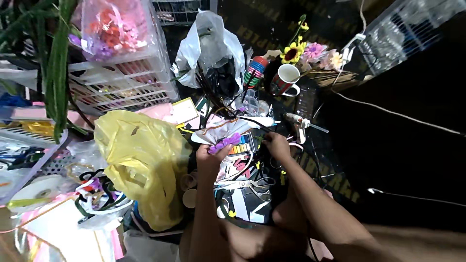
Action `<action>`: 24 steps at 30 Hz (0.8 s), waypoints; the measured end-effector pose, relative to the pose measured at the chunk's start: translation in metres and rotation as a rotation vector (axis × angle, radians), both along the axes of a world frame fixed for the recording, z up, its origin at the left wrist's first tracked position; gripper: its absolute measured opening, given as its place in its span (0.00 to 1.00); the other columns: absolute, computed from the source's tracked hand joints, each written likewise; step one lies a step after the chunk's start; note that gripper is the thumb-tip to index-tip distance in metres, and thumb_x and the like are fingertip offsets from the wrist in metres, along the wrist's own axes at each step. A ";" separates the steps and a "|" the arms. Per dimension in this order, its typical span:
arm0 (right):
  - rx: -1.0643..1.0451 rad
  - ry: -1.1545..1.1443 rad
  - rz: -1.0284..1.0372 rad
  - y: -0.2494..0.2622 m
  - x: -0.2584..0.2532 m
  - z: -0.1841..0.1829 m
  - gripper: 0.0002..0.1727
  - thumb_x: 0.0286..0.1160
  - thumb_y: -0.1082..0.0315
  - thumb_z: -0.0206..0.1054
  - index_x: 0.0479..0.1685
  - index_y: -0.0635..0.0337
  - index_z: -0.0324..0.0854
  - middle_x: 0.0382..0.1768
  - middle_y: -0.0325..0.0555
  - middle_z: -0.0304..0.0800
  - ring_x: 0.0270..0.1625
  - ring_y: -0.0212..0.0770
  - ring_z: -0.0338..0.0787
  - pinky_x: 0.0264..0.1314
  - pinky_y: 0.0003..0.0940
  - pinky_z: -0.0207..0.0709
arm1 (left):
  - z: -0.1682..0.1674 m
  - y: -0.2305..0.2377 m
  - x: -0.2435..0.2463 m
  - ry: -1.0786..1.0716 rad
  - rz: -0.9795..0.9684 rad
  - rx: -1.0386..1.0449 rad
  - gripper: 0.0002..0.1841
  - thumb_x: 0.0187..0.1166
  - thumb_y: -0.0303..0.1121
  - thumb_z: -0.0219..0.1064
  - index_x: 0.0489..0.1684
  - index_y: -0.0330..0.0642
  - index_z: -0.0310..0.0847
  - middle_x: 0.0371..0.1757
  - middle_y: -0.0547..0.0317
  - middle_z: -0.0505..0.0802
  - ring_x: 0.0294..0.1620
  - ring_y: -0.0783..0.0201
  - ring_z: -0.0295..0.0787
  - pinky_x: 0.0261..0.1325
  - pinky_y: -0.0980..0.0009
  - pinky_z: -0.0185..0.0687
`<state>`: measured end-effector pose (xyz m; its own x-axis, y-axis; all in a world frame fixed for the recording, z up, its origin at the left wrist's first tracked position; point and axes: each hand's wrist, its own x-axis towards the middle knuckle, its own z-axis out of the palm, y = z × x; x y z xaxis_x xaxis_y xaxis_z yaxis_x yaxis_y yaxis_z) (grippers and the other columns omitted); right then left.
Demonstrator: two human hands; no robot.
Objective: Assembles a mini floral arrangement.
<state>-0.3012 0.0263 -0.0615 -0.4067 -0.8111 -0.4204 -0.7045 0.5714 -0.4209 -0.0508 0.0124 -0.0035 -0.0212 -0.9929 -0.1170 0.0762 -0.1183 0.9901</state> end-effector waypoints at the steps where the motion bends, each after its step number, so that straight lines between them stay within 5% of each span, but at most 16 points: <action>1: 0.001 -0.012 -0.006 -0.001 0.000 0.000 0.15 0.82 0.65 0.69 0.59 0.66 0.86 0.56 0.68 0.89 0.65 0.71 0.85 0.69 0.72 0.71 | -0.002 0.000 0.002 -0.011 -0.021 -0.043 0.14 0.59 0.18 0.80 0.40 0.38 0.87 0.35 0.65 0.95 0.39 0.74 0.93 0.47 0.72 0.91; 4: -0.216 -0.159 -0.031 0.011 -0.003 0.024 0.14 0.82 0.67 0.69 0.53 0.71 0.84 0.47 0.65 0.90 0.52 0.61 0.89 0.60 0.64 0.79 | -0.002 0.000 0.007 -0.177 -0.089 -0.167 0.13 0.58 0.23 0.82 0.39 0.34 0.88 0.36 0.61 0.94 0.40 0.77 0.90 0.50 0.74 0.88; 6: -0.472 -0.286 -0.024 0.024 0.000 0.058 0.11 0.78 0.68 0.71 0.50 0.67 0.87 0.41 0.52 0.91 0.42 0.42 0.90 0.50 0.45 0.85 | 0.000 0.000 0.008 -0.207 -0.123 -0.187 0.15 0.57 0.25 0.83 0.42 0.34 0.89 0.38 0.61 0.94 0.42 0.78 0.90 0.52 0.75 0.88; 8: -0.667 -0.392 0.078 0.035 0.009 0.101 0.09 0.76 0.70 0.71 0.50 0.62 0.89 0.42 0.38 0.93 0.41 0.26 0.90 0.47 0.26 0.87 | 0.000 0.002 0.006 -0.177 -0.150 -0.181 0.19 0.56 0.23 0.83 0.48 0.34 0.88 0.42 0.60 0.95 0.46 0.78 0.91 0.55 0.75 0.88; 11: -0.849 -0.333 0.404 0.038 0.024 0.151 0.08 0.75 0.67 0.70 0.46 0.59 0.92 0.46 0.34 0.91 0.44 0.20 0.87 0.48 0.16 0.83 | -0.005 0.002 0.002 -0.151 -0.179 -0.226 0.23 0.55 0.21 0.82 0.54 0.33 0.88 0.50 0.56 0.95 0.52 0.74 0.92 0.61 0.71 0.88; 14: -0.921 -0.042 0.709 0.027 0.041 0.166 0.09 0.74 0.67 0.68 0.40 0.60 0.94 0.40 0.43 0.92 0.48 0.33 0.89 0.54 0.24 0.82 | -0.005 0.002 0.002 -0.130 -0.192 -0.271 0.23 0.56 0.21 0.82 0.54 0.32 0.87 0.54 0.55 0.94 0.56 0.73 0.91 0.63 0.71 0.86; 17: -0.918 0.129 0.856 0.015 0.051 0.162 0.08 0.71 0.69 0.68 0.38 0.59 0.93 0.37 0.46 0.91 0.44 0.44 0.89 0.48 0.34 0.82 | -0.004 0.004 0.002 -0.088 -0.177 -0.265 0.23 0.56 0.20 0.82 0.54 0.31 0.87 0.53 0.56 0.94 0.55 0.74 0.91 0.62 0.73 0.87; 24: -0.855 0.176 0.938 0.002 0.057 0.153 0.07 0.72 0.69 0.68 0.34 0.59 0.92 0.35 0.46 0.90 0.41 0.46 0.89 0.43 0.38 0.83 | 0.001 0.005 0.000 0.011 -0.165 -0.159 0.18 0.57 0.19 0.80 0.47 0.32 0.86 0.41 0.62 0.95 0.45 0.78 0.92 0.54 0.76 0.90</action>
<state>-0.2445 0.0283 0.0912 0.4682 -0.8001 0.3750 -0.7720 -0.5769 -0.2669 -0.0510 0.0175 -0.0021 -0.1854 -0.9818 0.0423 0.0798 0.0278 0.9964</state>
